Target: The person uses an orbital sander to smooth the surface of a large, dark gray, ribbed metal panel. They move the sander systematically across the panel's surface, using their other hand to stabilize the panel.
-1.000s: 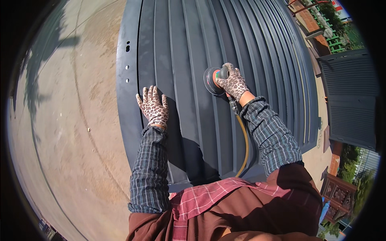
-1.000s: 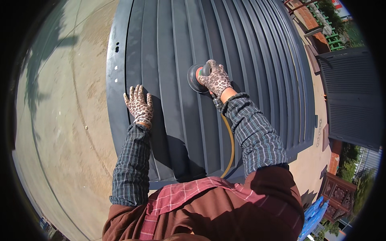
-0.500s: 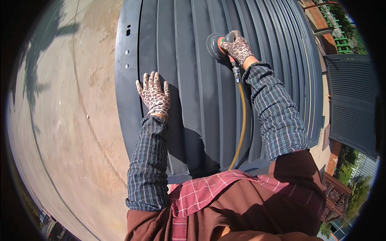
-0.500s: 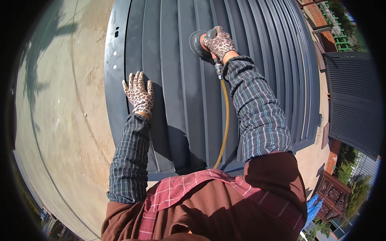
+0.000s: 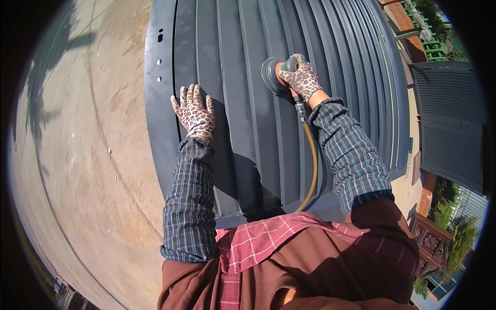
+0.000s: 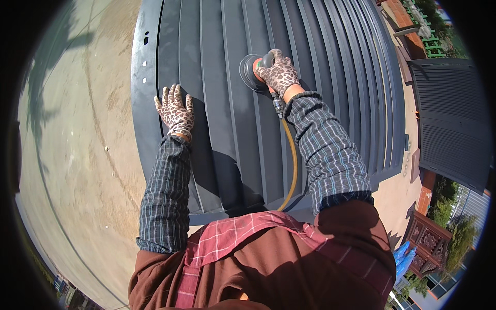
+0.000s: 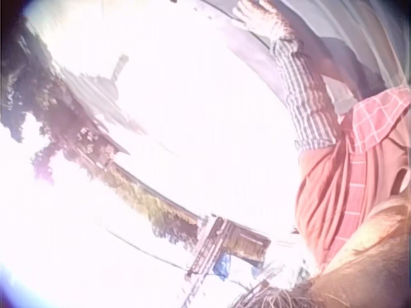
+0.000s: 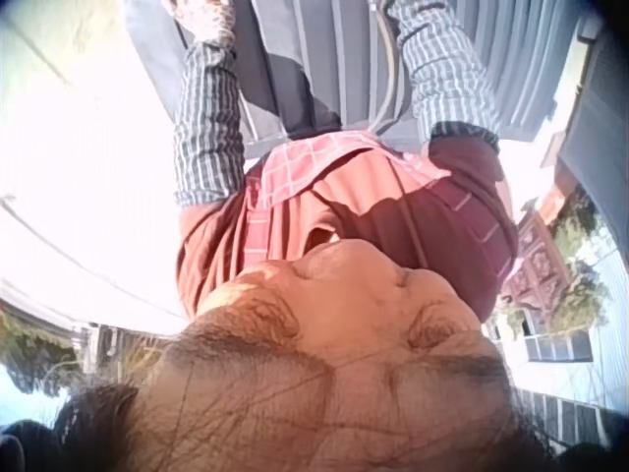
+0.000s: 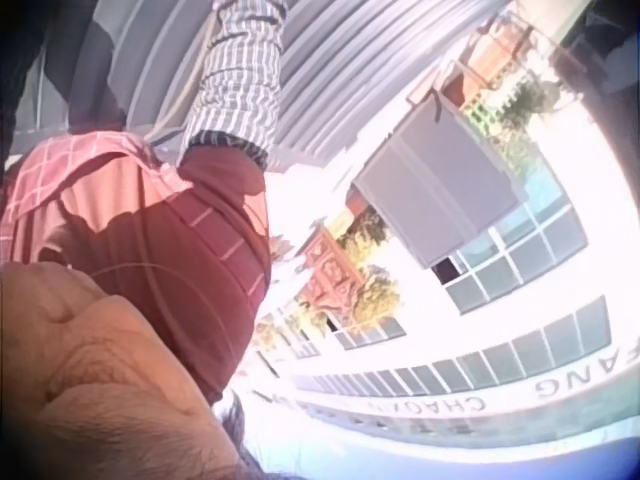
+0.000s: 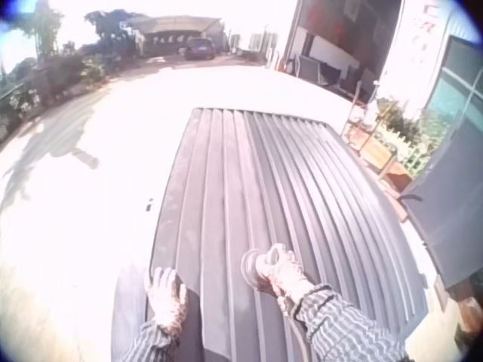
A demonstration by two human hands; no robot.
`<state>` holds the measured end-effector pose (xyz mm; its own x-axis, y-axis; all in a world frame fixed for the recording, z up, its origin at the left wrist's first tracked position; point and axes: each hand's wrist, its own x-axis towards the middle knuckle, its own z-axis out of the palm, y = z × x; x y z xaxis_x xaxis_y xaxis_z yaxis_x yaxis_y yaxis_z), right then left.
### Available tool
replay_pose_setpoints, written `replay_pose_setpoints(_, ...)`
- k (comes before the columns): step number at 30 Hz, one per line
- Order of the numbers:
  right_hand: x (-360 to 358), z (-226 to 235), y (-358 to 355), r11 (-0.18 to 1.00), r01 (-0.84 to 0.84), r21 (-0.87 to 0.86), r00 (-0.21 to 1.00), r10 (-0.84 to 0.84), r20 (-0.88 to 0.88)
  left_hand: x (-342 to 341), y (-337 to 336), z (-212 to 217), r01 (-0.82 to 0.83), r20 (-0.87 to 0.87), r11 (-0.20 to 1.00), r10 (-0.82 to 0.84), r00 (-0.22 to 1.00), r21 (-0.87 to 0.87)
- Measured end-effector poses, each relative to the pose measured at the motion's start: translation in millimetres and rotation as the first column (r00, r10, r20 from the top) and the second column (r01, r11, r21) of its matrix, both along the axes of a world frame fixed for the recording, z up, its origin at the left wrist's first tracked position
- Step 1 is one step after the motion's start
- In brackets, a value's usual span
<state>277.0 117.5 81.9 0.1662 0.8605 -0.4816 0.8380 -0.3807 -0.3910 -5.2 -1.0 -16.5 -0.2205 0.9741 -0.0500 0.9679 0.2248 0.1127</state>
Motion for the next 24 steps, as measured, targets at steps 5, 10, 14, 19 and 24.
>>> replay_pose_setpoints(5, 4, 8, -57, 1.0, 0.016, -0.006, 0.999, -0.016, -0.032, -2, 1, -4, 0.003, 0.012, 1.0, -0.003, 1.0, 0.023)
replay_pose_setpoints(10, 13, 14, -118, 1.0, 0.011, -0.016, 0.996, -0.012, -0.086, -2, -1, -6, 0.007, 0.013, 1.0, -0.007, 1.0, 0.026)
replay_pose_setpoints(14, 16, 23, -164, 0.996, 0.073, -0.045, 0.993, -0.076, -0.087, 0, 1, -8, 0.01, 0.015, 1.0, -0.01, 1.0, 0.021)
replay_pose_setpoints(19, 16, 23, -181, 0.996, 0.083, -0.02, 0.993, -0.085, -0.083, -2, 0, -8, -0.005, -0.024, 1.0, 0.005, 1.0, -0.003)
replay_pose_setpoints(24, 17, 11, -133, 0.998, 0.061, -0.034, 0.993, -0.064, -0.101, 1, 1, -4, -0.001, -0.02, 0.999, 0.0, 1.0, -0.034)
